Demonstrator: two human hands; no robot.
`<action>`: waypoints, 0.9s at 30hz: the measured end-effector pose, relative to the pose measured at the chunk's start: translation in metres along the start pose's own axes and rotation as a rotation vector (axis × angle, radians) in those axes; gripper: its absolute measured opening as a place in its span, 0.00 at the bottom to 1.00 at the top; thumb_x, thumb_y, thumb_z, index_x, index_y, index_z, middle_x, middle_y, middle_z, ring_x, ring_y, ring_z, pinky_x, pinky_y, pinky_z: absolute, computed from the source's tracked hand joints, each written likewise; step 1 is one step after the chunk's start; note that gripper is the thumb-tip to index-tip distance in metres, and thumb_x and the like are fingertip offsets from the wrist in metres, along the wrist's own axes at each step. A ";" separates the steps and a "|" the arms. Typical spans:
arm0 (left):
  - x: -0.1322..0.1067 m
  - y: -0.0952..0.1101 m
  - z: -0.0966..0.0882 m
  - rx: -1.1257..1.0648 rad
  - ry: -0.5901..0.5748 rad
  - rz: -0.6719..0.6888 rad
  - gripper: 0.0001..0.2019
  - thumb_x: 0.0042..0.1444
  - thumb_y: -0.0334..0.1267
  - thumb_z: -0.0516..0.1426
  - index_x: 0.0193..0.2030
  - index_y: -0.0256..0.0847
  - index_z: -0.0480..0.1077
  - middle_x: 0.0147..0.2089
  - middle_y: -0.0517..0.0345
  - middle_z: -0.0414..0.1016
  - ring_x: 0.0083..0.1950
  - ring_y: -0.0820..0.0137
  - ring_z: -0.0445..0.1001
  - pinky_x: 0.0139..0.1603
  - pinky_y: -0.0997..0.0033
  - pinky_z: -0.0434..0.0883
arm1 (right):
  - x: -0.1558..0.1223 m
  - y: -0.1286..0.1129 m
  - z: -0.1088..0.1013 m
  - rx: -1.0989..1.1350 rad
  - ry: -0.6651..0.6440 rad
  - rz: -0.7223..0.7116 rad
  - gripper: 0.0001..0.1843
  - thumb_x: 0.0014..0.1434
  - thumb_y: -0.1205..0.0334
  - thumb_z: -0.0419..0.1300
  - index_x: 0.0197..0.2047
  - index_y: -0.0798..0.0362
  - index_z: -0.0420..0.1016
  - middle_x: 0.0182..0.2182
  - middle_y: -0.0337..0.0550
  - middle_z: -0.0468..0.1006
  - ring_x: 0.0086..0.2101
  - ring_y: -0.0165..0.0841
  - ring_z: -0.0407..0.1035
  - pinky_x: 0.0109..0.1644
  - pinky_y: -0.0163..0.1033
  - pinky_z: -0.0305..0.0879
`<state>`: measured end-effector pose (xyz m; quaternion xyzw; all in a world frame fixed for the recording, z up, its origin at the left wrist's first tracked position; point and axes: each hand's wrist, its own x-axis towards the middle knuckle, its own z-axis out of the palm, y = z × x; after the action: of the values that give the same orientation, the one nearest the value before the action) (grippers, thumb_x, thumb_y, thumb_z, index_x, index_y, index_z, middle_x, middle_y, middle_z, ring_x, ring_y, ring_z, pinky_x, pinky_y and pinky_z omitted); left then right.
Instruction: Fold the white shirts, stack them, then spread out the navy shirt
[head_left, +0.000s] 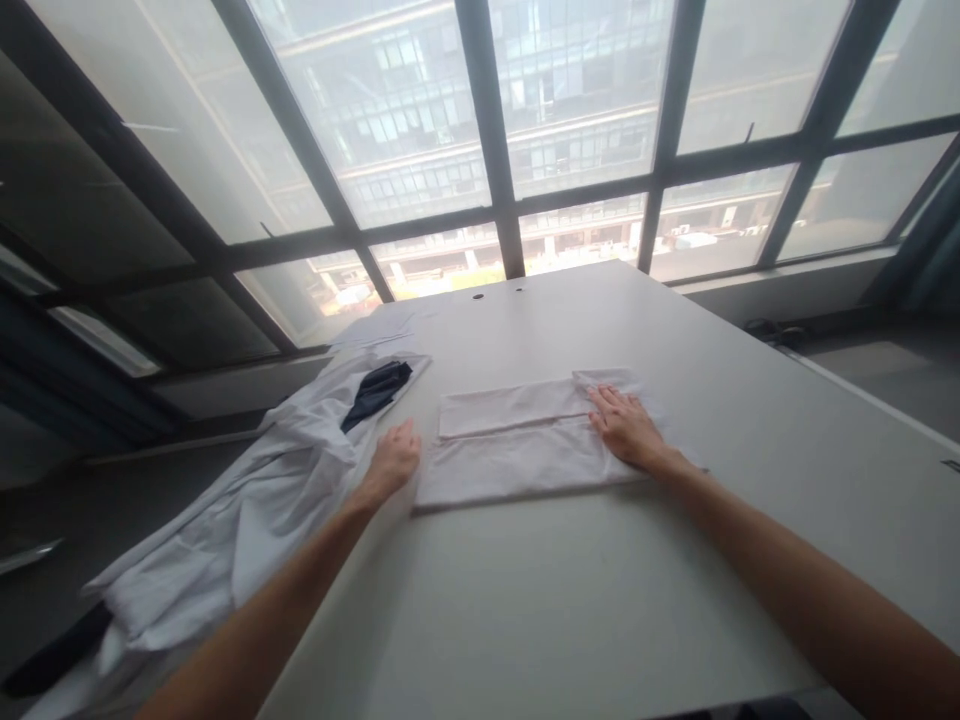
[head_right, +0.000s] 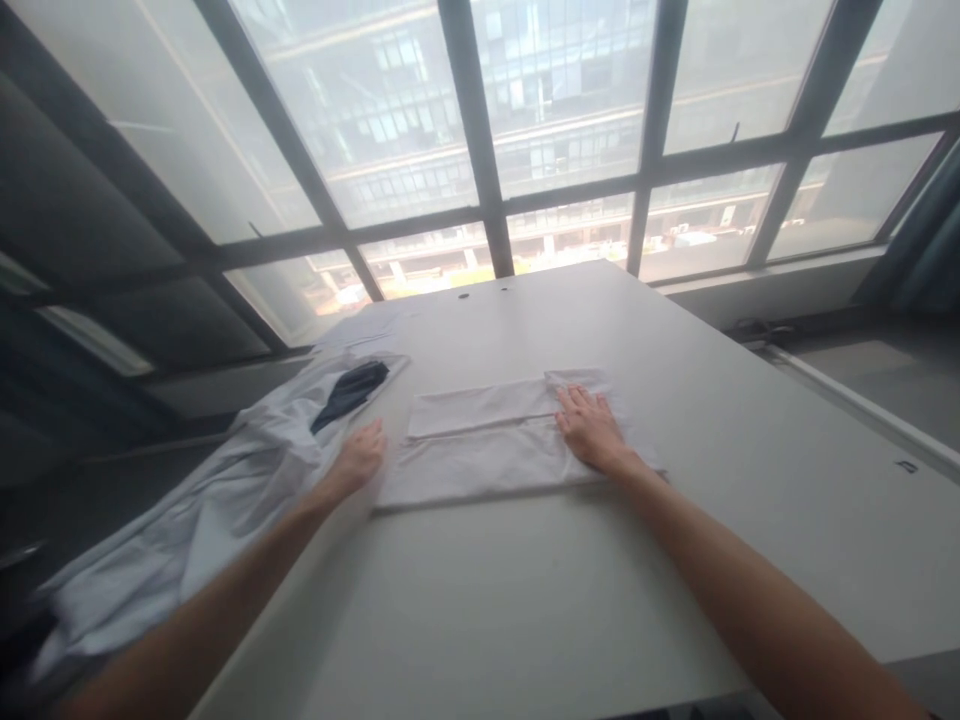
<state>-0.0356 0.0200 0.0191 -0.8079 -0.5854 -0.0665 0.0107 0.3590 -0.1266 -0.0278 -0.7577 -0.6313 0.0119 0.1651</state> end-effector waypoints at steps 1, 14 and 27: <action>-0.003 -0.002 -0.005 -0.068 -0.027 -0.017 0.23 0.65 0.38 0.49 0.65 0.35 0.67 0.63 0.42 0.74 0.64 0.59 0.72 0.63 0.62 0.69 | 0.000 0.000 0.001 0.006 0.005 0.003 0.32 0.72 0.56 0.44 0.74 0.59 0.56 0.73 0.55 0.54 0.72 0.44 0.46 0.74 0.57 0.41; -0.008 0.019 -0.034 -1.002 -0.469 -0.271 0.31 0.41 0.60 0.67 0.44 0.35 0.76 0.42 0.49 0.80 0.39 0.63 0.76 0.35 0.71 0.69 | 0.001 0.002 0.001 0.011 0.035 -0.006 0.30 0.71 0.56 0.45 0.72 0.57 0.61 0.71 0.56 0.60 0.70 0.44 0.52 0.73 0.56 0.45; 0.016 0.064 -0.055 -1.119 -0.145 -0.199 0.20 0.43 0.45 0.68 0.40 0.35 0.76 0.32 0.55 0.80 0.30 0.67 0.77 0.29 0.73 0.71 | 0.001 0.003 0.002 0.046 0.044 -0.002 0.29 0.70 0.57 0.48 0.71 0.56 0.63 0.70 0.56 0.61 0.70 0.45 0.54 0.73 0.56 0.45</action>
<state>0.0245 0.0095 0.0793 -0.6340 -0.5337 -0.3112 -0.4651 0.3612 -0.1251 -0.0303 -0.7531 -0.6279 0.0096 0.1961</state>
